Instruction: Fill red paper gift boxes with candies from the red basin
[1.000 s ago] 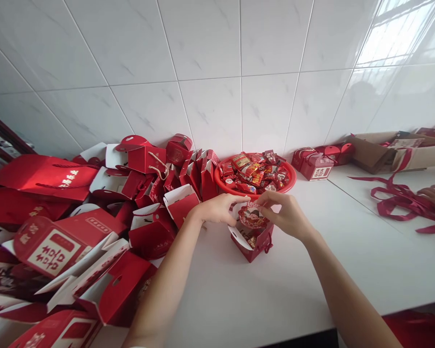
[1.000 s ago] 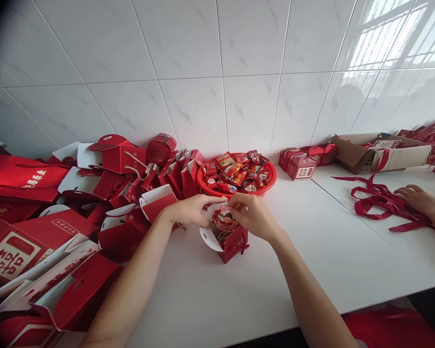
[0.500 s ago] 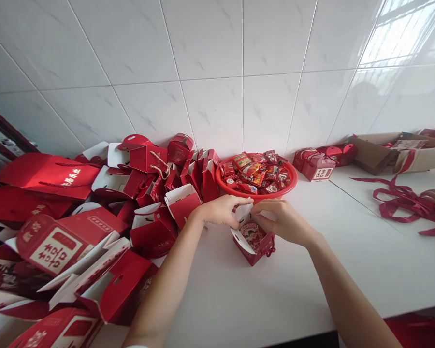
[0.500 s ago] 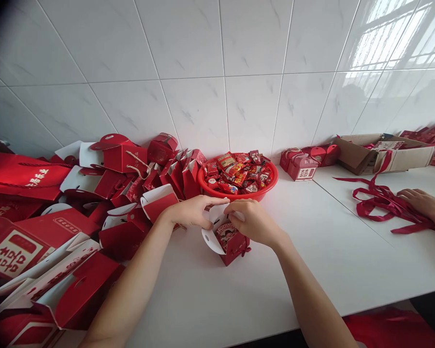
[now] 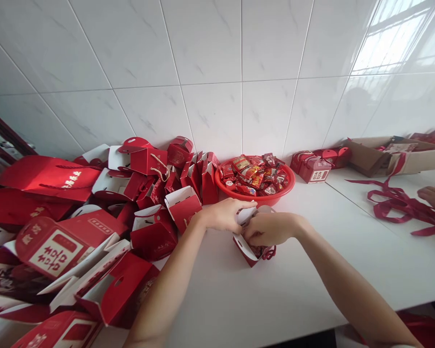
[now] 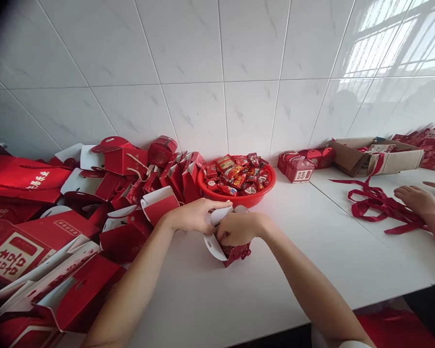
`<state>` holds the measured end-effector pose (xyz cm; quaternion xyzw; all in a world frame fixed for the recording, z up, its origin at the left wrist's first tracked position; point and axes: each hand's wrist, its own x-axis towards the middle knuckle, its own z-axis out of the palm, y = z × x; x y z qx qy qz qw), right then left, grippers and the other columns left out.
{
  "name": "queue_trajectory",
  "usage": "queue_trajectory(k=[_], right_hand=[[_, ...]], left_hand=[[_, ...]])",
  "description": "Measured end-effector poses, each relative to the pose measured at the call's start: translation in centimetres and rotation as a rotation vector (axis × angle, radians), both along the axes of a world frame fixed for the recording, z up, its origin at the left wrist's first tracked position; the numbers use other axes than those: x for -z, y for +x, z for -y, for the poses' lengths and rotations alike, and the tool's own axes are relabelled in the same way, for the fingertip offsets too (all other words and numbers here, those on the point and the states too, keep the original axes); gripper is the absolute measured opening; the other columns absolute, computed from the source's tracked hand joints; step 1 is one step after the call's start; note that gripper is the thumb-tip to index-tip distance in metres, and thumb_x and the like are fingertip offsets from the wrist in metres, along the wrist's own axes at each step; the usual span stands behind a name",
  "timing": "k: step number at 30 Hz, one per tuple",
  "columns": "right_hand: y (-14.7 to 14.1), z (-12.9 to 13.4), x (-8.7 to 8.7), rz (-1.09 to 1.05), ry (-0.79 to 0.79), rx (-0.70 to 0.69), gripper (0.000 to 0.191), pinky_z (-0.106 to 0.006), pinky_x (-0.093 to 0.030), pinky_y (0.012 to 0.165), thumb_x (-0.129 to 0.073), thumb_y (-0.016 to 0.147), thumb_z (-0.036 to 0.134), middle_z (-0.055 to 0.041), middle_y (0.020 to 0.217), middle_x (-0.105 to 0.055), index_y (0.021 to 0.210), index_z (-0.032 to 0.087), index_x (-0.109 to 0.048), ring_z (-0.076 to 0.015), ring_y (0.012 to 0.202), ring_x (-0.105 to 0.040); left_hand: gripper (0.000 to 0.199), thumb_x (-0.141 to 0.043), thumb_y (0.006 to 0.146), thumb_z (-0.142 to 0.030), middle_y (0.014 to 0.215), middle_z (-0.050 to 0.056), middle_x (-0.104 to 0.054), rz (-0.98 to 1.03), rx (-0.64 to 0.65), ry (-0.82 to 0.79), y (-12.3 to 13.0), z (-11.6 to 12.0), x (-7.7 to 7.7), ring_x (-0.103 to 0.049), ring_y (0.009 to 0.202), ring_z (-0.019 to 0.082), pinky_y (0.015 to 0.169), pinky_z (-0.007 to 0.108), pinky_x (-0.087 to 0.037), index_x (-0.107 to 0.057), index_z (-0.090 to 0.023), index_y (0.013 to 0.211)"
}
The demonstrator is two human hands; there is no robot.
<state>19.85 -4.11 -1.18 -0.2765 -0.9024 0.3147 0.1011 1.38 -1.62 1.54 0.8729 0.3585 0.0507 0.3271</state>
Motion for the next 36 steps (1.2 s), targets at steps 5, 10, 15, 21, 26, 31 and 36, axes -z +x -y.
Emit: queue_trajectory(k=[5, 10, 15, 21, 26, 31, 36], right_hand=[[-1.5, -1.0, 1.6, 0.099, -0.003, -0.021, 0.035, -0.023, -0.025, 0.035, -0.064, 0.066, 0.000, 0.0075, 0.041, -0.052, 0.041, 0.023, -0.056, -0.0074, 0.035, -0.038], [0.2, -0.6, 0.3, -0.079, -0.065, -0.014, 0.021, -0.022, -0.036, 0.043, -0.067, 0.080, 0.021, 0.0059, 0.054, -0.062, 0.060, 0.024, -0.070, -0.0096, 0.047, -0.051], [3.8, 1.4, -0.8, -0.396, -0.073, 0.255, 0.028, -0.030, -0.054, 0.077, -0.057, 0.093, 0.042, -0.0033, 0.095, -0.075, 0.102, 0.022, -0.075, -0.0176, 0.086, -0.068], [5.2, 1.6, 3.5, -0.600, 0.059, 0.512, 0.032, -0.050, -0.045, 0.106, -0.077, 0.078, 0.044, -0.0090, 0.126, -0.069, 0.103, 0.025, -0.074, -0.0306, 0.125, -0.058], [3.9, 0.8, 6.7, -0.754, 0.113, 0.666, 0.048, -0.049, -0.045, 0.106, -0.075, 0.079, 0.048, -0.0097, 0.130, -0.066, 0.121, 0.026, -0.066, -0.0283, 0.124, -0.058], [2.9, 1.2, 7.9, -0.773, 0.122, 0.737, 0.048, -0.043, -0.054, 0.090, -0.073, 0.080, 0.048, -0.0092, 0.119, -0.070, 0.121, 0.024, -0.063, -0.0246, 0.103, -0.066], [2.1, 1.6, 8.6, -0.779, 0.042, 0.742, 0.045, -0.041, -0.055, 0.085, -0.070, 0.082, 0.049, -0.0090, 0.110, -0.072, 0.116, 0.020, -0.063, -0.0231, 0.092, -0.068]], left_hand=[[0.076, -0.062, 0.057, -0.014, 0.127, 0.003, -0.069, 0.022, -0.016, 0.013, -0.1, 0.2, -0.2, -0.067, 0.104, 0.029, 0.076, 0.029, -0.051, -0.063, -0.024, 0.133], [0.073, -0.066, 0.058, -0.017, 0.119, 0.005, -0.071, -0.004, -0.011, 0.022, -0.4, -0.2, -0.1, -0.067, 0.102, 0.030, 0.074, 0.029, -0.051, -0.064, -0.020, 0.130], [0.066, -0.071, 0.061, -0.026, 0.116, 0.006, -0.070, -0.042, -0.055, 0.054, -0.9, -0.7, 0.2, -0.066, 0.098, 0.029, 0.076, 0.030, -0.051, -0.065, -0.021, 0.126], [0.071, -0.073, 0.064, -0.031, 0.122, 0.007, -0.068, -0.119, -0.102, 0.063, -0.9, -0.2, 0.0, -0.066, 0.100, 0.027, 0.078, 0.029, -0.051, -0.060, -0.021, 0.134], [0.091, -0.073, 0.068, -0.036, 0.148, 0.010, -0.052, -0.139, -0.099, 0.043, -0.8, 0.5, -0.5, -0.055, 0.125, 0.033, 0.090, 0.032, -0.049, -0.039, -0.025, 0.152], [0.091, -0.070, 0.075, -0.038, 0.137, 0.013, -0.059, -0.041, -0.192, 0.030, -0.9, 0.4, -0.4, -0.058, 0.122, 0.031, 0.095, 0.037, -0.048, -0.029, -0.024, 0.156], [0.069, -0.059, 0.087, -0.042, 0.121, 0.012, -0.068, 0.132, -0.215, -0.043, -0.7, 0.4, 0.6, -0.065, 0.110, 0.024, 0.093, 0.035, -0.051, -0.041, -0.018, 0.149]])
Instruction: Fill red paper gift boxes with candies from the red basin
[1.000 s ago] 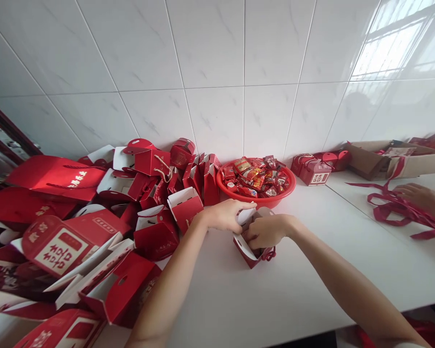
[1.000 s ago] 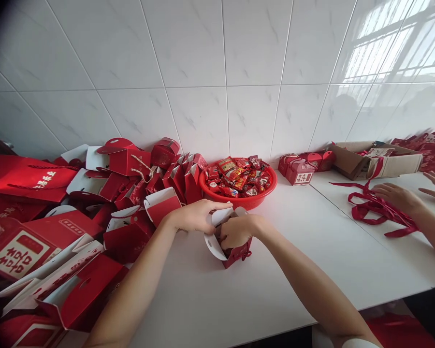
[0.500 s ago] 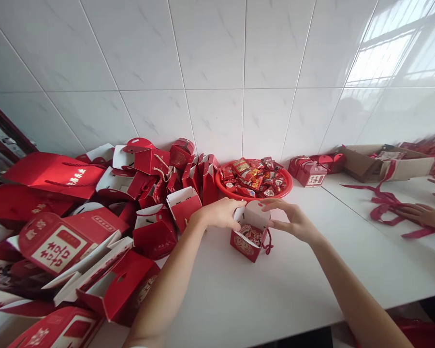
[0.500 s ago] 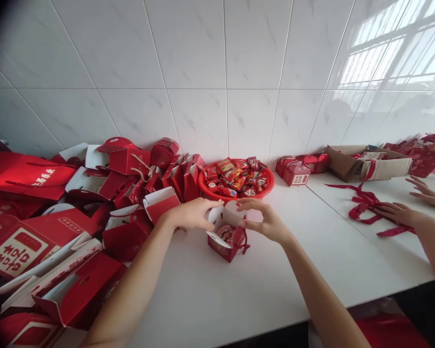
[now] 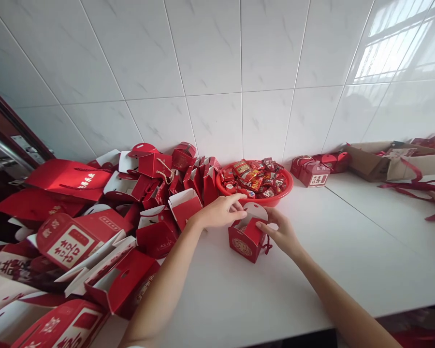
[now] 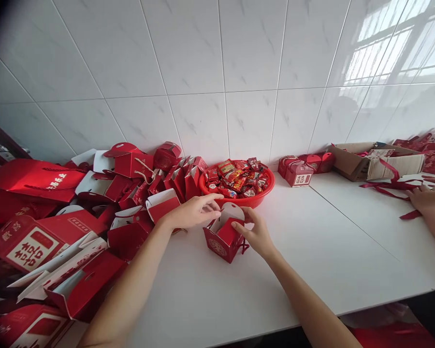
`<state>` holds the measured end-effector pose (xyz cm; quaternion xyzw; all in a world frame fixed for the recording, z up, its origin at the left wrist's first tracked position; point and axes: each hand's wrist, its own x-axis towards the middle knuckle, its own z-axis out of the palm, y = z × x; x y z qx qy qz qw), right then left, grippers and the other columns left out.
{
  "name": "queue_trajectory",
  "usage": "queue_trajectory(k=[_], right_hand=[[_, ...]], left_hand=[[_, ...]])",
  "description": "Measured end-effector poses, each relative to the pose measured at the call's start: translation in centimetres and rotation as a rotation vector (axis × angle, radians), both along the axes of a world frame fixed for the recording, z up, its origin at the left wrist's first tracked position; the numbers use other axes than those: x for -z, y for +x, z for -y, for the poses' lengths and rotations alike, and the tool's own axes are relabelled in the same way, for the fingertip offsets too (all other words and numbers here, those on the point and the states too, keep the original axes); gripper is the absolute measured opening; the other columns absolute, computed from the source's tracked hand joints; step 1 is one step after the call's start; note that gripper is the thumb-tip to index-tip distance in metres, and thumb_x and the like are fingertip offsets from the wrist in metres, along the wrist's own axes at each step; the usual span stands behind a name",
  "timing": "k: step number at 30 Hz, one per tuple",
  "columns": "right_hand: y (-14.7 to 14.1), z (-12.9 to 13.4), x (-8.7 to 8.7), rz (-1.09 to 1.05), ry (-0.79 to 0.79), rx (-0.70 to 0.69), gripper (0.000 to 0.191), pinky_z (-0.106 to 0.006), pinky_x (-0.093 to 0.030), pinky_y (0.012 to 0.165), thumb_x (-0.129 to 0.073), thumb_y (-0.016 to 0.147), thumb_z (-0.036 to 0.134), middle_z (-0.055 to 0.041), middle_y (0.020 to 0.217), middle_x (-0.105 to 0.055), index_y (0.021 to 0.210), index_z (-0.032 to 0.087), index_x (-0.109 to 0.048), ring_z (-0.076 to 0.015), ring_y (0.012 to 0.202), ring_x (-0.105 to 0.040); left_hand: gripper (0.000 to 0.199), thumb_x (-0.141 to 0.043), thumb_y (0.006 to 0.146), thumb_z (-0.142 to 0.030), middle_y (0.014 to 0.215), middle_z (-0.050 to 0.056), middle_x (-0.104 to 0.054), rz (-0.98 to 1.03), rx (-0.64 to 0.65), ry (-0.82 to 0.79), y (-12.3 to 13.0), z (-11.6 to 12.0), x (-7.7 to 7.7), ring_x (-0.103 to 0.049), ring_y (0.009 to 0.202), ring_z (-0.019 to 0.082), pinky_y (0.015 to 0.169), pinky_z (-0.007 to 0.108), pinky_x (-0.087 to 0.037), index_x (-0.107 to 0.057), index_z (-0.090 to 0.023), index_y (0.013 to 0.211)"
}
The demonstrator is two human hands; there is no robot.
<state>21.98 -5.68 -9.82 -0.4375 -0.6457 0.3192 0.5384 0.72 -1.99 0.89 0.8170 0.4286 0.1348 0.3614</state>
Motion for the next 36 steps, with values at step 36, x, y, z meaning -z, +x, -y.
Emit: queue_trajectory(k=[36], right_hand=[[-0.4, 0.4, 0.1, 0.003, -0.028, -0.098, 0.028, -0.036, -0.056, 0.081, -0.062, 0.088, 0.043, -0.0062, 0.100, -0.074, 0.104, 0.021, -0.069, -0.0231, 0.088, -0.070]], left_hand=[[0.042, -0.069, 0.075, -0.031, 0.123, 0.005, -0.062, -0.039, 0.085, 0.056, -0.6, -1.3, 4.3, -0.060, 0.109, 0.024, 0.093, 0.034, -0.049, -0.069, -0.025, 0.116]])
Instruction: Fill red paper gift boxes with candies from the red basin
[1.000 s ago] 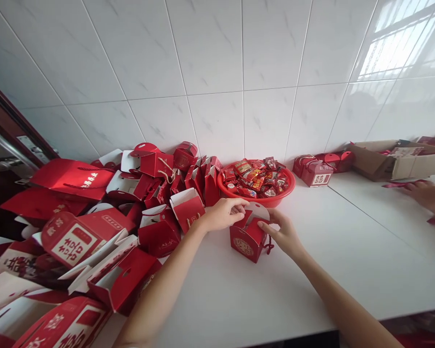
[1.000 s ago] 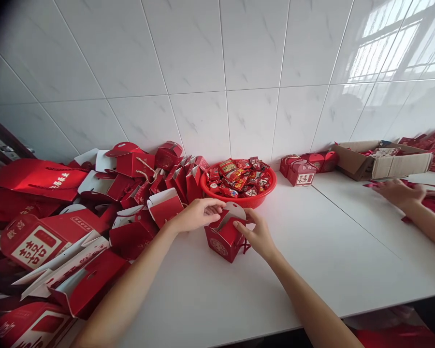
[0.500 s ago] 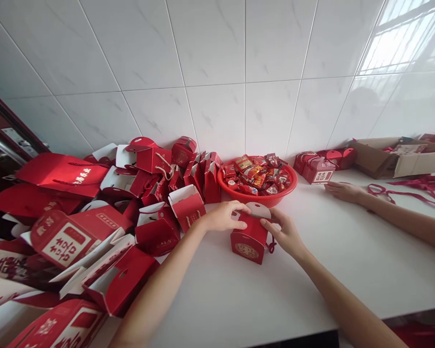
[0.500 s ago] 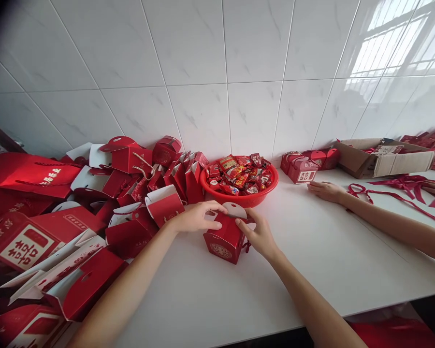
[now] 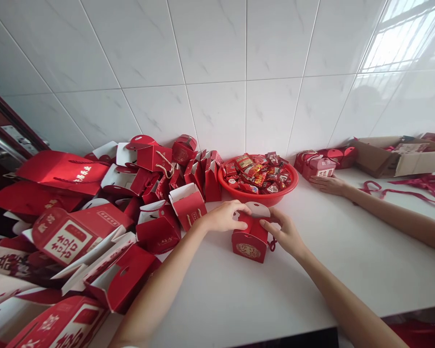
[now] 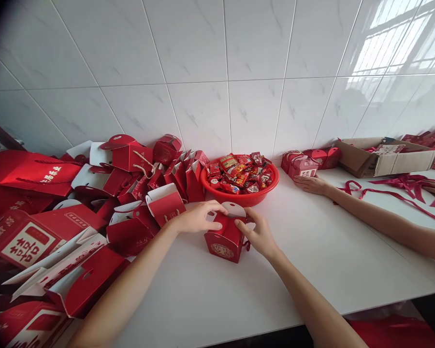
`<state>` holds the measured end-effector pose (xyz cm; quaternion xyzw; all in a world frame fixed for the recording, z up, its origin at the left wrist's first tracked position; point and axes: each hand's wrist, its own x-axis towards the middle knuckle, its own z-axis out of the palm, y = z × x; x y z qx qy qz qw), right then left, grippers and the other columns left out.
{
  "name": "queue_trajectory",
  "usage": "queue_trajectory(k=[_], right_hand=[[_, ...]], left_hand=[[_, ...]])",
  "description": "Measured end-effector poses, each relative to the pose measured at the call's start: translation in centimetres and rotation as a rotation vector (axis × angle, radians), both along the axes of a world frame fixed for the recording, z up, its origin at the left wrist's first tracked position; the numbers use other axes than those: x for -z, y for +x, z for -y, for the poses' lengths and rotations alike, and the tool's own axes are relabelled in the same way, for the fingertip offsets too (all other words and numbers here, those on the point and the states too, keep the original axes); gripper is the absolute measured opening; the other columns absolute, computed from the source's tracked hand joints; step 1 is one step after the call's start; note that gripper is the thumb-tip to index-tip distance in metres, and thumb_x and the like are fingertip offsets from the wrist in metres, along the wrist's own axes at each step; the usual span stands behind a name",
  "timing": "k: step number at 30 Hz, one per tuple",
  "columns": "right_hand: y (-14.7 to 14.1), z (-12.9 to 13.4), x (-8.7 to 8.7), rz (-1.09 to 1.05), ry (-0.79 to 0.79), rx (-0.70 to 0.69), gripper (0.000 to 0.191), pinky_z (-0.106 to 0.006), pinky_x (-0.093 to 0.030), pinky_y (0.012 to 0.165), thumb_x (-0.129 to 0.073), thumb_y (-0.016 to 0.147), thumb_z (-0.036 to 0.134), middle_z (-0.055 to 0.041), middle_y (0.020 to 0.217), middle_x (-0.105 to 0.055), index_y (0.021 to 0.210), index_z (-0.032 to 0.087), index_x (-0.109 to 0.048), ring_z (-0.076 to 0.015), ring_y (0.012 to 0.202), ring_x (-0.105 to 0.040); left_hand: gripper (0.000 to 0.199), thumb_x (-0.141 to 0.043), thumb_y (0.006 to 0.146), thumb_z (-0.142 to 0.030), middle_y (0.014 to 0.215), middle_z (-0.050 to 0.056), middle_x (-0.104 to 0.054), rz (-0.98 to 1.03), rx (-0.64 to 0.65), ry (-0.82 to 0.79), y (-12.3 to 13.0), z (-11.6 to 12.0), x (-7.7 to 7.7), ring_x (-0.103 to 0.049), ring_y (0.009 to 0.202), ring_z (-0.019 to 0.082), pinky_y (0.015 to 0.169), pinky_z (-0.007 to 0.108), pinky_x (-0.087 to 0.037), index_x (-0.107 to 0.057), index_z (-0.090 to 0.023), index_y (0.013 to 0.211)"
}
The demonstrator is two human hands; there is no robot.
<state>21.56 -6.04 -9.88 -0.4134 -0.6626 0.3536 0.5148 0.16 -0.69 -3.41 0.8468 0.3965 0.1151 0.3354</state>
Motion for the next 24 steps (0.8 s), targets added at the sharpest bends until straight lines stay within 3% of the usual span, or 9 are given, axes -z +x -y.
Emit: queue_trajectory(k=[10, 18, 24], right_hand=[[0.0, 0.0, 0.1, 0.019, -0.005, -0.002, 0.028, -0.037, -0.057, 0.082, -0.059, 0.089, 0.038, -0.0060, 0.102, -0.074, 0.108, 0.021, -0.070, -0.0236, 0.088, -0.070], [-0.1, 0.0, 0.0, 0.029, 0.002, 0.020, 0.028, -0.039, -0.058, 0.084, -0.059, 0.089, 0.045, -0.0061, 0.100, -0.074, 0.102, 0.022, -0.068, -0.0240, 0.091, -0.070], [0.1, 0.1, -0.1, 0.021, -0.019, 0.049, 0.034, -0.040, -0.056, 0.086, -0.057, 0.091, 0.052, -0.0076, 0.101, -0.073, 0.103, 0.021, -0.067, -0.0238, 0.091, -0.069]], left_hand=[[0.042, -0.069, 0.076, -0.036, 0.123, 0.005, -0.063, 0.006, 0.014, -0.011, -0.2, 0.0, -0.3, -0.061, 0.111, 0.025, 0.096, 0.036, -0.048, -0.068, -0.023, 0.116], [0.037, -0.067, 0.079, -0.035, 0.125, 0.005, -0.064, 0.028, 0.047, 0.054, 0.0, 0.3, -0.7, -0.061, 0.108, 0.023, 0.090, 0.034, -0.049, -0.069, -0.023, 0.114], [0.038, -0.064, 0.086, -0.049, 0.132, 0.007, -0.063, 0.239, 0.042, -0.012, -0.3, 0.7, -1.6, -0.055, 0.126, 0.025, 0.107, 0.037, -0.043, -0.069, -0.023, 0.113]])
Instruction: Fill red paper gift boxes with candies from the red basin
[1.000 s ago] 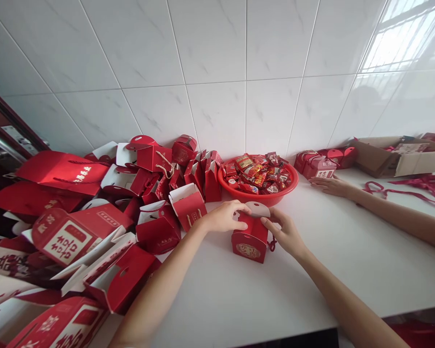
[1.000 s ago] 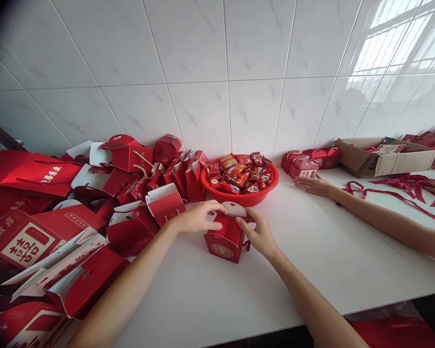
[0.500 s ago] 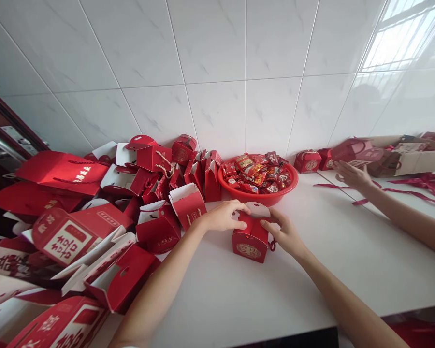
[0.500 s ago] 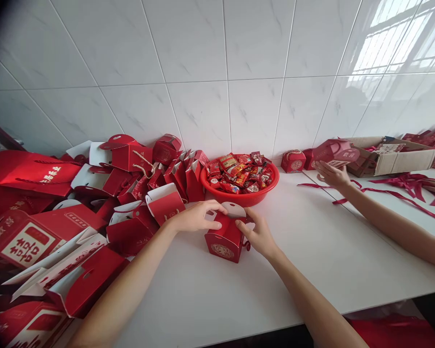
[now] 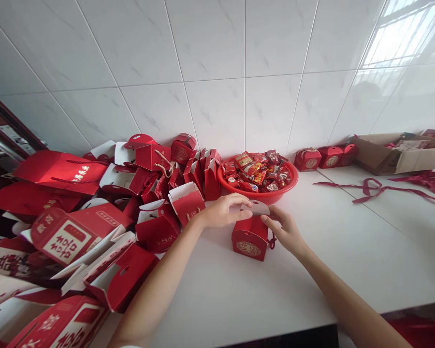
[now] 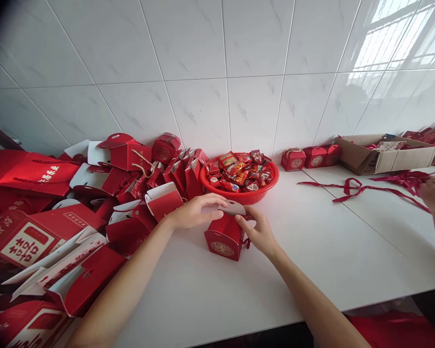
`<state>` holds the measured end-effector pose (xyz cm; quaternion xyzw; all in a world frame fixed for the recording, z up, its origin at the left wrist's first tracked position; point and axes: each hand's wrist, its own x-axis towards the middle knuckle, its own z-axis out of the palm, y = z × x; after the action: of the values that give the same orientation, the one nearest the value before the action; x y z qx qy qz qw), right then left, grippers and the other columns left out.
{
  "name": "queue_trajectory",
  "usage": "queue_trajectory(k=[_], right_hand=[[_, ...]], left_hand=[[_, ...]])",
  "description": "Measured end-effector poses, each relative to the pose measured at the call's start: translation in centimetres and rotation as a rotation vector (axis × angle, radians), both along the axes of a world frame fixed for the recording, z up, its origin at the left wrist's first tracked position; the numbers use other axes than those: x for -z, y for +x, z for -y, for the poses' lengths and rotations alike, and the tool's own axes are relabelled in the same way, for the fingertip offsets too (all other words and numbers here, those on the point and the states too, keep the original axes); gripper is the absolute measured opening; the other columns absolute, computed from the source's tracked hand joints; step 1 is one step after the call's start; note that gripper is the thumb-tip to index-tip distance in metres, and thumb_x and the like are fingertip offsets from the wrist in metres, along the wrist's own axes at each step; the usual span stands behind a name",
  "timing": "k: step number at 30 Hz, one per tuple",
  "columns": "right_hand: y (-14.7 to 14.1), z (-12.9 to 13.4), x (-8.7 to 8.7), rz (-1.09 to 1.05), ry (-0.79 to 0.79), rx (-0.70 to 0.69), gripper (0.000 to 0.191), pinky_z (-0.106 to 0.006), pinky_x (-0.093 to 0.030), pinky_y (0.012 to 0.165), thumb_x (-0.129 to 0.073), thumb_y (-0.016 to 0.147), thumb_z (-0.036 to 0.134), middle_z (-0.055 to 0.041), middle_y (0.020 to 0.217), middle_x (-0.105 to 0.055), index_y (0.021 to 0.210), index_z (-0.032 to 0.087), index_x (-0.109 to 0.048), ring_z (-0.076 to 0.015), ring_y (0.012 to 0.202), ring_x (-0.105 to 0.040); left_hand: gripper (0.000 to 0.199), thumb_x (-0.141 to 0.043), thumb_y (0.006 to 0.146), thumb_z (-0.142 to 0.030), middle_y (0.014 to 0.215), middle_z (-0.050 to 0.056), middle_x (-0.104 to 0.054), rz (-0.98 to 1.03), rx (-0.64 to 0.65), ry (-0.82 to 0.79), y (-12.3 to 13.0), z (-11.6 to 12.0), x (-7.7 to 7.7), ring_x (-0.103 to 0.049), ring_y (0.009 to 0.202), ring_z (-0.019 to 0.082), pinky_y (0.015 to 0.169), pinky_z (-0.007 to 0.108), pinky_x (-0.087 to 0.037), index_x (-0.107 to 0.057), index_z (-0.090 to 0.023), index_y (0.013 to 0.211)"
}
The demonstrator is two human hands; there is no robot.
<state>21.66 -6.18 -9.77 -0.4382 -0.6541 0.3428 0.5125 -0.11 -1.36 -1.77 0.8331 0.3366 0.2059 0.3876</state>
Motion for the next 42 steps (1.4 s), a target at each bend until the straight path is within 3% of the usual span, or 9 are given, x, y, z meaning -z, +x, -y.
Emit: queue_trajectory(k=[6, 8, 11, 14, 19, 23, 30, 38, 42], right_hand=[[0.3, 0.1, -0.1, -0.052, 0.012, 0.082, 0.038, -0.040, -0.055, 0.088, -0.058, 0.091, 0.054, -0.0094, 0.109, -0.071, 0.110, 0.022, -0.064, -0.0241, 0.098, -0.067], [0.3, 0.2, -0.2, -0.078, 0.016, 0.103, 0.037, -0.039, -0.054, 0.088, -0.059, 0.090, 0.053, -0.0087, 0.109, -0.070, 0.112, 0.023, -0.063, -0.0241, 0.100, -0.067], [0.4, 0.5, -0.4, -0.105, 0.021, 0.102, 0.035, -0.039, -0.054, 0.088, -0.060, 0.090, 0.052, -0.0074, 0.105, -0.071, 0.111, 0.024, -0.063, -0.0237, 0.099, -0.066], [0.4, 0.6, -0.6, -0.125, 0.022, 0.081, 0.035, -0.039, -0.054, 0.087, -0.060, 0.090, 0.053, -0.0076, 0.104, -0.071, 0.109, 0.024, -0.064, -0.0238, 0.098, -0.067], [0.4, 0.7, -0.7, -0.073, 0.009, 0.084, 0.034, -0.039, -0.054, 0.085, -0.060, 0.089, 0.055, -0.0083, 0.101, -0.073, 0.098, 0.023, -0.068, -0.0243, 0.094, -0.068], [0.3, 0.6, -0.6, -0.062, 0.004, 0.091, 0.035, -0.040, -0.055, 0.085, -0.061, 0.088, 0.055, -0.0081, 0.098, -0.074, 0.095, 0.023, -0.070, -0.0244, 0.091, -0.068], [0.8, -0.2, -0.3, -0.002, -0.062, 0.129, 0.043, -0.038, -0.056, 0.073, -0.058, 0.085, 0.063, -0.0086, 0.091, -0.074, 0.088, 0.021, -0.068, -0.0250, 0.083, -0.069], [1.9, -0.5, -0.8, 0.068, -0.187, 0.142, 0.050, -0.036, -0.051, 0.064, -0.059, 0.080, 0.069, -0.0050, 0.065, -0.069, 0.087, 0.020, -0.066, -0.0237, 0.066, -0.068], [2.7, -0.3, -1.8, -0.102, -0.331, -0.030, 0.044, -0.035, -0.053, 0.067, -0.074, 0.073, 0.056, -0.0039, 0.070, -0.071, 0.095, 0.019, -0.067, -0.0219, 0.070, -0.068]], left_hand=[[0.098, -0.090, 0.057, -0.043, 0.155, 0.008, -0.042, -0.048, 0.131, -0.002, -0.7, 0.2, -0.6, -0.037, 0.144, 0.030, 0.118, 0.045, -0.031, -0.047, -0.031, 0.145], [0.107, -0.090, 0.058, -0.039, 0.154, 0.008, -0.042, -0.044, 0.110, -0.013, -0.6, 0.2, -0.3, -0.037, 0.144, 0.029, 0.119, 0.045, -0.030, -0.036, -0.032, 0.151], [0.100, -0.084, 0.067, -0.031, 0.139, 0.009, -0.056, 0.000, 0.036, -0.018, -0.2, 0.1, 0.3, -0.048, 0.134, 0.025, 0.116, 0.042, -0.034, -0.033, -0.029, 0.153], [0.082, -0.081, 0.069, -0.028, 0.122, 0.006, -0.064, 0.005, -0.004, 0.010, 0.3, -0.1, 0.8, -0.057, 0.122, 0.023, 0.110, 0.039, -0.040, -0.049, -0.026, 0.144], [0.043, -0.080, 0.071, -0.037, 0.127, 0.005, -0.061, -0.142, 0.017, 0.037, 0.5, -0.3, 1.1, -0.059, 0.118, 0.026, 0.103, 0.038, -0.044, -0.074, -0.026, 0.112], [0.045, -0.079, 0.071, -0.044, 0.140, 0.004, -0.055, -0.208, -0.009, -0.010, 0.2, -0.6, 1.4, -0.053, 0.127, 0.029, 0.106, 0.038, -0.041, -0.073, -0.029, 0.113], [0.048, -0.074, 0.076, -0.047, 0.132, 0.000, -0.064, -0.212, 0.049, -0.141, 0.0, -1.0, 1.8, -0.055, 0.123, 0.024, 0.100, 0.032, -0.042, -0.066, -0.031, 0.121], [0.051, -0.070, 0.077, -0.055, 0.131, -0.002, -0.064, -0.279, 0.007, -0.105, 0.1, -0.4, 1.2, -0.059, 0.112, 0.022, 0.086, 0.027, -0.043, -0.065, -0.033, 0.123], [0.050, -0.070, 0.077, -0.056, 0.131, -0.003, -0.065, -0.272, 0.010, -0.081, 0.2, -0.3, 1.1, -0.059, 0.111, 0.022, 0.085, 0.027, -0.043, -0.065, -0.034, 0.122]])
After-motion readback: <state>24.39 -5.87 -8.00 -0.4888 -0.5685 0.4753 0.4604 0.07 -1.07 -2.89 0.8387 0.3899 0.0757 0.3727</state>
